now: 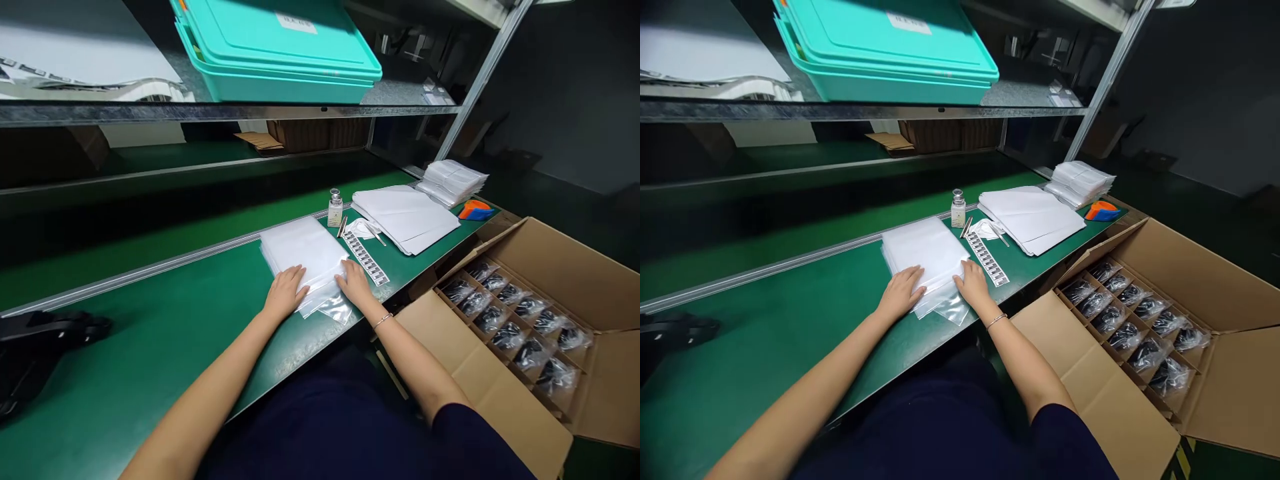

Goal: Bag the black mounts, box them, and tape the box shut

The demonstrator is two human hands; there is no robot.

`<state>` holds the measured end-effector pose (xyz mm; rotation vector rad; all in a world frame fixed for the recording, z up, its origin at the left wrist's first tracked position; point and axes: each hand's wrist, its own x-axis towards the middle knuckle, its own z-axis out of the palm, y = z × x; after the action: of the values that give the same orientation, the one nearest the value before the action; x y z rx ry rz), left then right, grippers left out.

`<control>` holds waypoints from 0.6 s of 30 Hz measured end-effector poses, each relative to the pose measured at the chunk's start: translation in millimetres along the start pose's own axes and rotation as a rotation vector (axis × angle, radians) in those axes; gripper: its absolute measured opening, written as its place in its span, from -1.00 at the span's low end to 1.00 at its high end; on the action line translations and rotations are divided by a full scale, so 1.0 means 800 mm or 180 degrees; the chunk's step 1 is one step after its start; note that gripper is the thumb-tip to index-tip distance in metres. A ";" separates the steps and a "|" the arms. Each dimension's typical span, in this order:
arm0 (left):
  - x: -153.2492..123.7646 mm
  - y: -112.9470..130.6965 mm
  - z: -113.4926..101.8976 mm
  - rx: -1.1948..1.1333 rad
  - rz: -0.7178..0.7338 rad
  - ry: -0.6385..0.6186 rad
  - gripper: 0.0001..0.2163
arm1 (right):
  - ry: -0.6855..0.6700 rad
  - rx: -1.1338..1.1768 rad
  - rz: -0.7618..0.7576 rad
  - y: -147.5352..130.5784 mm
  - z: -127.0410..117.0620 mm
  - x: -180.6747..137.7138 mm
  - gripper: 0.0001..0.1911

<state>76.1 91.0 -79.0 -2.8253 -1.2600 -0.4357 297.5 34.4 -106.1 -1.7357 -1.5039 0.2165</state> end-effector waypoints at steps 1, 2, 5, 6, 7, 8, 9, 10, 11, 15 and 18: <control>0.000 -0.001 0.000 -0.0021 0.0005 -0.0051 -0.58 | -0.0026 0.0004 0.0006 0.002 0.002 0.001 -0.50; -0.001 -0.003 0.000 -0.0047 0.0014 -0.0096 -0.59 | -0.0039 0.0015 0.0011 0.005 0.001 0.001 -0.51; -0.003 -0.009 0.003 -0.0150 0.0020 -0.0119 -0.60 | -0.0006 0.0054 0.0045 0.013 -0.003 -0.004 -0.54; -0.003 -0.011 0.005 -0.0195 0.0019 -0.0103 -0.60 | 0.0014 0.0061 0.0056 0.015 -0.004 -0.005 -0.55; -0.005 -0.015 0.008 -0.0247 0.0020 -0.0083 -0.60 | 0.0029 0.0055 0.0064 0.017 -0.004 -0.006 -0.55; -0.006 -0.018 0.011 -0.0308 0.0032 -0.0057 -0.61 | 0.0043 0.0050 0.0063 0.018 -0.003 -0.007 -0.56; -0.007 -0.023 0.014 -0.0379 0.0045 -0.0029 -0.61 | 0.0059 0.0056 0.0050 0.020 -0.002 -0.008 -0.57; -0.009 -0.027 0.018 -0.0462 0.0060 0.0005 -0.61 | 0.0076 0.0074 0.0031 0.021 -0.001 -0.009 -0.58; -0.011 -0.032 0.021 -0.0558 0.0068 0.0039 -0.61 | 0.0092 0.0104 0.0010 0.022 0.000 -0.011 -0.58; -0.022 -0.049 0.035 -0.1035 -0.0130 -0.0008 -0.49 | 0.0056 0.0196 0.0022 0.020 0.000 -0.018 -0.56; -0.024 -0.049 0.039 -0.1217 -0.0696 0.0193 -0.35 | 0.0019 0.0230 0.0121 0.016 -0.003 -0.020 -0.51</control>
<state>42.5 107.3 -117.7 -2.9453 -1.6379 -0.8479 303.7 19.5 -119.0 -1.7072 -1.4424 0.2815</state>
